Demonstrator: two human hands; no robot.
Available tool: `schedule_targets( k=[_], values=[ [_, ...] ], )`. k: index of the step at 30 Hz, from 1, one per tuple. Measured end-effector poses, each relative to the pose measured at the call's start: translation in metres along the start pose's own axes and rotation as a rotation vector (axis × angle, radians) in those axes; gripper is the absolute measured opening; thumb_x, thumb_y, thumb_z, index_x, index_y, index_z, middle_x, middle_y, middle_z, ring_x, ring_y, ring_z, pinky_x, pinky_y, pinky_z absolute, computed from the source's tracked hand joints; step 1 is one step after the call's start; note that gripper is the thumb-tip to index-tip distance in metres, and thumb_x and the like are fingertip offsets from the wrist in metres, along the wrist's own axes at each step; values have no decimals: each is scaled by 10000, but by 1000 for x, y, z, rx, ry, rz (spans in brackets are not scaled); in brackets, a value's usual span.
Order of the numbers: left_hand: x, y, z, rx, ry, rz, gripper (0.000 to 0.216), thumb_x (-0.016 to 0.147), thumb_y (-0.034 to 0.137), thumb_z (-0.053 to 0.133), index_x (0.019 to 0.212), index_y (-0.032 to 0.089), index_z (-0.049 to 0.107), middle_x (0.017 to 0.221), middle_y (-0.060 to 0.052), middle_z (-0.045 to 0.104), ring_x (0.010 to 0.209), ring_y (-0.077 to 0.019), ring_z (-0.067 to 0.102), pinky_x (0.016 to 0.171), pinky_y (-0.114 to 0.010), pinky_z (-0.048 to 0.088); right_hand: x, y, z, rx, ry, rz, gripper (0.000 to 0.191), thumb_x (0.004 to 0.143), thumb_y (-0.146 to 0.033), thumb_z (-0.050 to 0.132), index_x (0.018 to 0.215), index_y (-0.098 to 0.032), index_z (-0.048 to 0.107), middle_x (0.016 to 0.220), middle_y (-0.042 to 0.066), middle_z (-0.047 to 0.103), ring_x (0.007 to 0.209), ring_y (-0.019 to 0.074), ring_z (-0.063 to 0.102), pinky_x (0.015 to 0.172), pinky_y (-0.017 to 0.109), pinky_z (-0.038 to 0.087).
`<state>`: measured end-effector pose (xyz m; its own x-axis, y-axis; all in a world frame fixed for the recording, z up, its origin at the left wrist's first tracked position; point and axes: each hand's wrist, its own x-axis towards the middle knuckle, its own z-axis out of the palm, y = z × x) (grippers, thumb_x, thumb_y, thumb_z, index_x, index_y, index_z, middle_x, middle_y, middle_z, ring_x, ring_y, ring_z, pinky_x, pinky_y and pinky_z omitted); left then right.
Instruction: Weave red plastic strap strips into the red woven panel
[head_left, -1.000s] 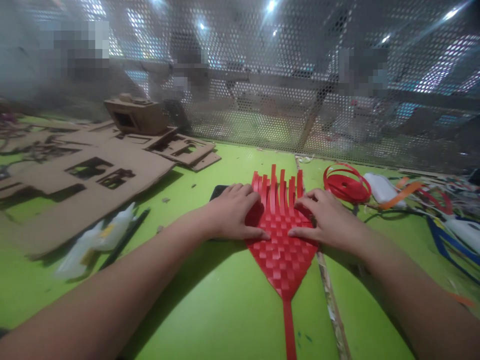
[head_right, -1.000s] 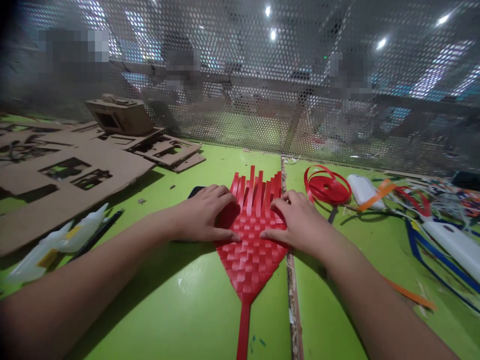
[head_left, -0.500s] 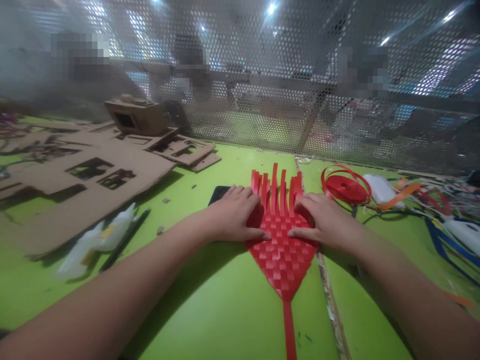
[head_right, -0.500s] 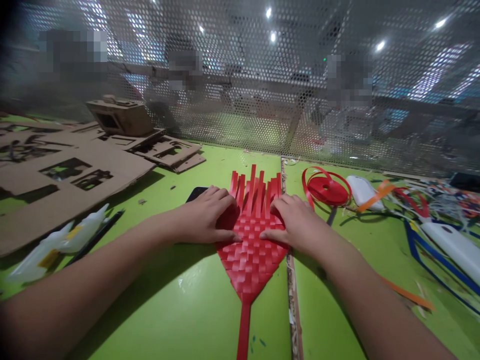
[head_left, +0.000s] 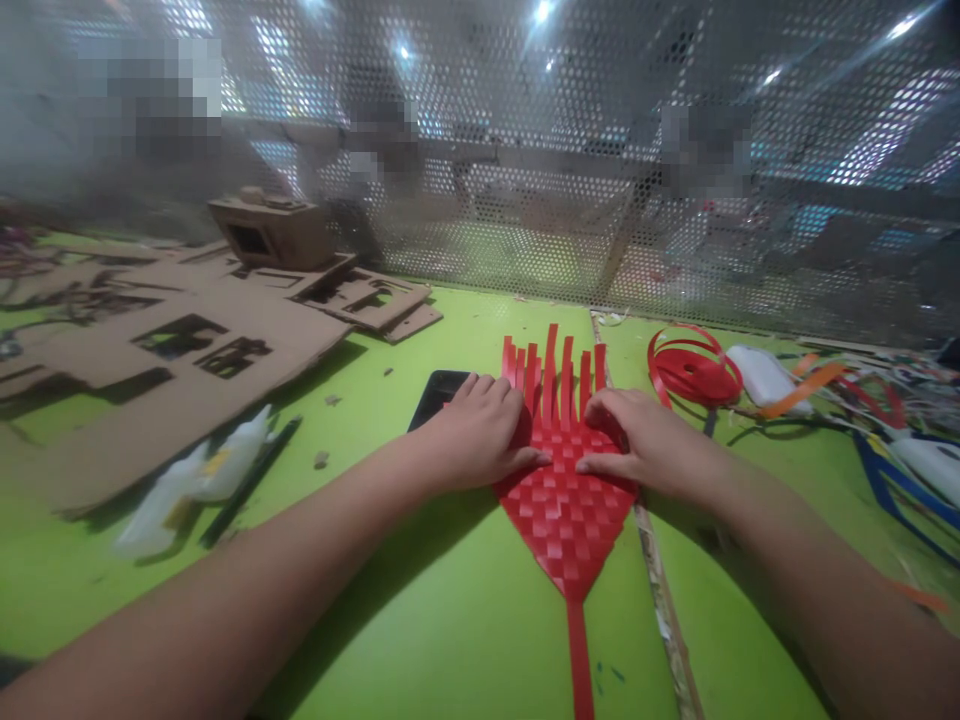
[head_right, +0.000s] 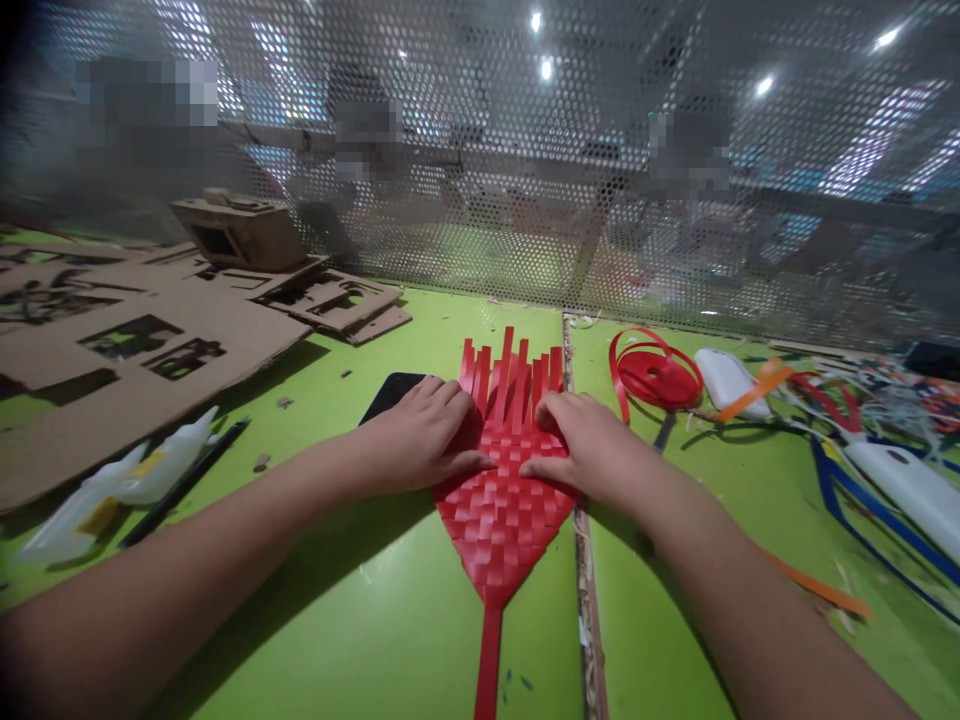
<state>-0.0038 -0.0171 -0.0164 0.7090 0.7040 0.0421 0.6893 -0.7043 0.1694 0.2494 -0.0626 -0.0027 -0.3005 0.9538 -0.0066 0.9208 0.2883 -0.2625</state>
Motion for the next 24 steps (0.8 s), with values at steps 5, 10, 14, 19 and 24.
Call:
schedule_targets(
  k=[5, 10, 14, 19, 24],
  values=[
    [-2, 5, 1, 17, 1, -21, 706, 950, 746, 332, 1194, 131, 577, 1233, -194, 596, 1160, -363, 529, 1070, -536, 393, 0, 1, 1, 17, 2, -5, 441, 803, -559, 753, 1057, -231, 604, 1094, 110, 676, 991, 306, 608, 837, 437, 498],
    [-4, 5, 2, 66, 27, -91, 766, 919, 782, 371, 1263, 123, 559, 1264, -206, 599, 1209, -392, 528, 1147, -625, 284, 0, 5, 1, -14, 46, -17, 492, 777, -619, 754, 1062, -246, 606, 1153, 115, 642, 1043, 321, 596, 852, 444, 504],
    [-6, -3, -3, 3, 26, -106, 766, 848, 819, 474, 1216, 156, 584, 1236, -173, 630, 1179, -368, 557, 1184, -647, 201, 1, 6, 0, -7, 11, 28, 521, 758, -664, 754, 1023, -239, 611, 1079, 110, 651, 966, 305, 613, 814, 429, 513],
    [-8, -14, -13, -92, -4, -65, 649, 775, 814, 582, 1000, 207, 635, 1044, -108, 659, 1017, -310, 584, 1131, -621, 302, 1, 5, 0, -26, -4, 50, 536, 763, -675, 744, 1042, -233, 628, 1087, 111, 654, 987, 315, 607, 819, 440, 516],
    [-7, -15, -18, -141, -27, -85, 570, 762, 767, 639, 916, 218, 641, 957, -78, 657, 933, -275, 591, 1132, -627, 301, -1, 5, 0, -21, -1, 47, 517, 788, -674, 720, 1065, -242, 656, 1164, 120, 640, 1009, 317, 616, 842, 452, 521]
  ],
)
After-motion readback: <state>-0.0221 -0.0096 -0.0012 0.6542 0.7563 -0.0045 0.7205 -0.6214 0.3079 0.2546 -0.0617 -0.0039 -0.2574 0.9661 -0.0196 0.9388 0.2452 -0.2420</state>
